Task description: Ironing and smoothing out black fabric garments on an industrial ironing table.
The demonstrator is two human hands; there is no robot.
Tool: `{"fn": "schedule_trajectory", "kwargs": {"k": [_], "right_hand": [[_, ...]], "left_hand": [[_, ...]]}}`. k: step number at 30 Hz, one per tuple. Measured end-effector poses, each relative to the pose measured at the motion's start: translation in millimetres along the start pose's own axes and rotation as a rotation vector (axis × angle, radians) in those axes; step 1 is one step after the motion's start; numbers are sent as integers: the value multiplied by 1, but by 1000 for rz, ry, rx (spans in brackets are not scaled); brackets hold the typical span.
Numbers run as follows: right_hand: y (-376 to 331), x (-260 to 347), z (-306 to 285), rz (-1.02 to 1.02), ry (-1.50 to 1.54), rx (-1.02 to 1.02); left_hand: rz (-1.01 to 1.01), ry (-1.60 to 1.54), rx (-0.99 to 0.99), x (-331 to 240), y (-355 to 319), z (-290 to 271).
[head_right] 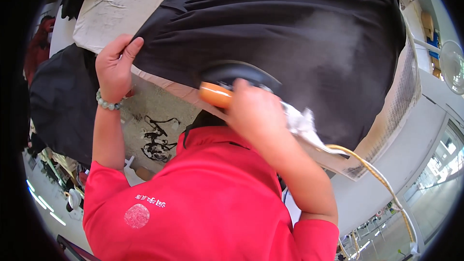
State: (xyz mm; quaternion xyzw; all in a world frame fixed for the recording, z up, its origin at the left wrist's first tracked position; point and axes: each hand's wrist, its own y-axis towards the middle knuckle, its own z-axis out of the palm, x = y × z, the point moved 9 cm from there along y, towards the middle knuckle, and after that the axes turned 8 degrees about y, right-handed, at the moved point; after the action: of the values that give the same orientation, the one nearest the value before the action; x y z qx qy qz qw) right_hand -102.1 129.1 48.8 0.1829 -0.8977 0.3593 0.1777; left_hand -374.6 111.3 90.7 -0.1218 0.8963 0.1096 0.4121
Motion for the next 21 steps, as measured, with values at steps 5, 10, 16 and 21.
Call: {"fn": "schedule_trajectory", "kwargs": {"k": [5, 10, 16, 21], "right_hand": [[-95, -171, -54, 556, 109, -227], [-211, -404, -97, 696, 110, -548], [-363, -674, -117, 866, 125, -746], [-324, -600, -119, 597, -390, -945]], "left_hand": [[-60, 162, 24, 18, -6, 3], [133, 406, -267, -24, -25, 20], [-360, 399, 215, -1, -88, 126], [-758, 52, 71, 55, -113, 129]]}}
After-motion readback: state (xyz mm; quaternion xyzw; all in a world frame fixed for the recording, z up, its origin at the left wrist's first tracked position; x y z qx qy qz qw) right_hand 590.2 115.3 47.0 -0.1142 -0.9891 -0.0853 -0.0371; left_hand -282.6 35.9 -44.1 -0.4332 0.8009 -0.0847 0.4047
